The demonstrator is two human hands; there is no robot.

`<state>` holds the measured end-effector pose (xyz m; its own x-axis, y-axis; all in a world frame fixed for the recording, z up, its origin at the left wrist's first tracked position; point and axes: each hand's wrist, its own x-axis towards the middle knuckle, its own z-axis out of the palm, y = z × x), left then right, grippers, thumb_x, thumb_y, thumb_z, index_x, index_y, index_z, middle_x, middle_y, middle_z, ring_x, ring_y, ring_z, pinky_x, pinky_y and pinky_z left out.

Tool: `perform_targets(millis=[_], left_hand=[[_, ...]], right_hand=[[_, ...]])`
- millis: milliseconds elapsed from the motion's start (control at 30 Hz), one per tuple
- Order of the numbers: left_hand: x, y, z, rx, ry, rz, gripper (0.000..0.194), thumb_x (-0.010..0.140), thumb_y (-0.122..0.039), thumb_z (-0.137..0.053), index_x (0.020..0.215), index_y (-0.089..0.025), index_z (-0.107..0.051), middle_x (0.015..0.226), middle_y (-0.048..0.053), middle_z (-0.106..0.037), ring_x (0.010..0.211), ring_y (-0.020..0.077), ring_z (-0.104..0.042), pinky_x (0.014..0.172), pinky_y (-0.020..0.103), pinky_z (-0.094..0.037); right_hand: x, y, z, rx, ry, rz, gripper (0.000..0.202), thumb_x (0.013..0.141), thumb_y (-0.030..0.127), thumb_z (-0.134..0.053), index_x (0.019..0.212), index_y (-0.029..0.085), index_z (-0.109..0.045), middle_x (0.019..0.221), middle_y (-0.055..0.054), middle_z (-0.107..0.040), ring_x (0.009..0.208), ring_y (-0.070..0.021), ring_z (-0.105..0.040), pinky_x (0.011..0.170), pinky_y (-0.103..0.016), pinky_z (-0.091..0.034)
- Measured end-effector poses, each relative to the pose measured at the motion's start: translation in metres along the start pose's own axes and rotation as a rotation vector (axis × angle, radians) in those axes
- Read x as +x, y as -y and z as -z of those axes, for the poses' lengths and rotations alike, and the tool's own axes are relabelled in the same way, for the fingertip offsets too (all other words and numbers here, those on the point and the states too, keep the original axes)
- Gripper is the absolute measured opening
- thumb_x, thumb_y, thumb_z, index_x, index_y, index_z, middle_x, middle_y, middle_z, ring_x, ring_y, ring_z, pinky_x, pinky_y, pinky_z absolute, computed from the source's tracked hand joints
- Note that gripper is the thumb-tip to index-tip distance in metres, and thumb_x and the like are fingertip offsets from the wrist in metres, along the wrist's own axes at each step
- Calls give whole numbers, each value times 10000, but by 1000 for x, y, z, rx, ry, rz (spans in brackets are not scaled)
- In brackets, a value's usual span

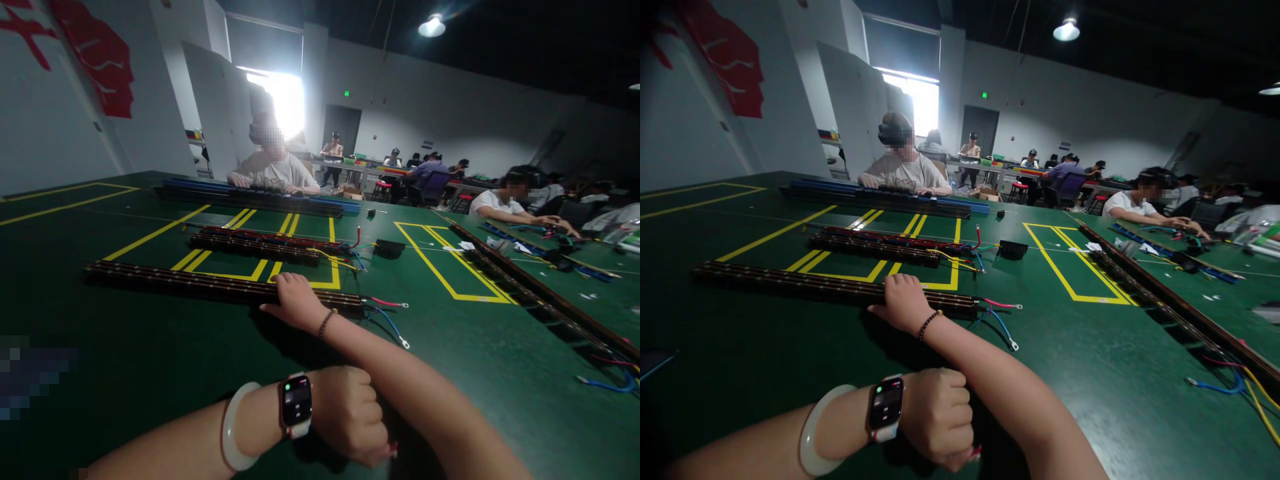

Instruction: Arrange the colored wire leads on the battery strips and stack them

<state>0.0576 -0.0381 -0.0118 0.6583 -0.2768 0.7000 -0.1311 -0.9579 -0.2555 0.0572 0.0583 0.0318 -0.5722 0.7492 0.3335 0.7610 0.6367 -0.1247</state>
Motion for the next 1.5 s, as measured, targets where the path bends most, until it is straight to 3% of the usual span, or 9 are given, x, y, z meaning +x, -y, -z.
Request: perform_targets(millis=[133, 233, 367, 467, 567, 700, 967, 1267, 1500], left_hand=[[-2, 1, 4, -89, 96, 119, 331, 819, -300, -464, 500, -211, -459, 442, -5, -464, 410, 112, -337, 435, 300, -236], [-2, 3, 6, -162, 146, 319, 341, 839, -271, -434, 504, -209, -441, 453, 1, -482, 417, 111, -357, 457, 302, -237], [2, 9, 11, -515, 126, 861, 442, 912, -318, -324, 511, -182, -450, 487, 2, -502, 445, 91, -426, 512, 253, -329], [7, 15, 13, -988, 42, 1301, 512, 910, -488, -286, 566, -166, -488, 506, 0, -507, 423, 87, -460, 434, 212, -342], [10, 20, 12, -1367, -72, 1505, 534, 870, -582, -308, 642, -147, -514, 530, 11, -530, 423, 103, -512, 368, 187, -314], [12, 19, 8, -1692, -176, 1559, 482, 872, -553, -366, 809, -115, -554, 689, 73, -609, 624, 179, -641, 506, 268, -482], [10, 14, -1, -1850, -600, 1648, 294, 875, -337, -532, 1108, -164, -483, 1197, 138, -546, 976, 199, -631, 961, 422, -408], [8, 15, -8, -1737, -906, 1651, 158, 872, -316, -550, 856, -161, -523, 884, 28, -613, 891, 128, -599, 857, 296, -453], [5, 15, -10, -1614, -944, 1734, 196, 885, -327, -523, 793, -158, -480, 712, -13, -579, 646, 92, -577, 656, 243, -483]], right_hand=[[-43, -38, 39, 102, -159, 161, 377, 913, 364, -473, 1253, 208, -431, 1281, -36, -513, 1188, -143, -438, 1010, -271, -313], [-86, -95, 57, 78, -198, 8, 337, 874, 378, -538, 1168, 214, -519, 1203, -66, -564, 1141, -192, -479, 987, -351, -341], [-141, -159, 60, 27, -103, -277, 429, 796, 515, -590, 1099, 213, -598, 1093, -90, -602, 1054, -260, -516, 903, -431, -381], [-166, -176, 61, 129, 80, -338, 470, 759, 562, -604, 1080, 220, -627, 1022, -75, -624, 966, -242, -544, 848, -406, -405], [-171, -175, 64, 297, 185, -387, 450, 743, 542, -625, 1014, 183, -642, 897, -51, -640, 817, -190, -571, 731, -325, -439], [-165, -162, 63, 383, 124, -427, 327, 770, 482, -614, 808, 158, -637, 744, -16, -622, 677, -144, -555, 615, -259, -417], [-156, -109, 48, -63, -129, -85, 178, 859, 304, -566, 772, 189, -672, 683, -31, -604, 700, -154, -499, 664, -288, -338], [-158, -73, 37, -449, -131, 272, 198, 879, 91, -450, 832, 134, -638, 777, -75, -593, 684, -174, -438, 634, -324, -324], [-156, -71, 49, -331, -37, 325, 183, 896, 201, -456, 846, 147, -624, 754, -61, -579, 715, -174, -463, 674, -325, -329]])
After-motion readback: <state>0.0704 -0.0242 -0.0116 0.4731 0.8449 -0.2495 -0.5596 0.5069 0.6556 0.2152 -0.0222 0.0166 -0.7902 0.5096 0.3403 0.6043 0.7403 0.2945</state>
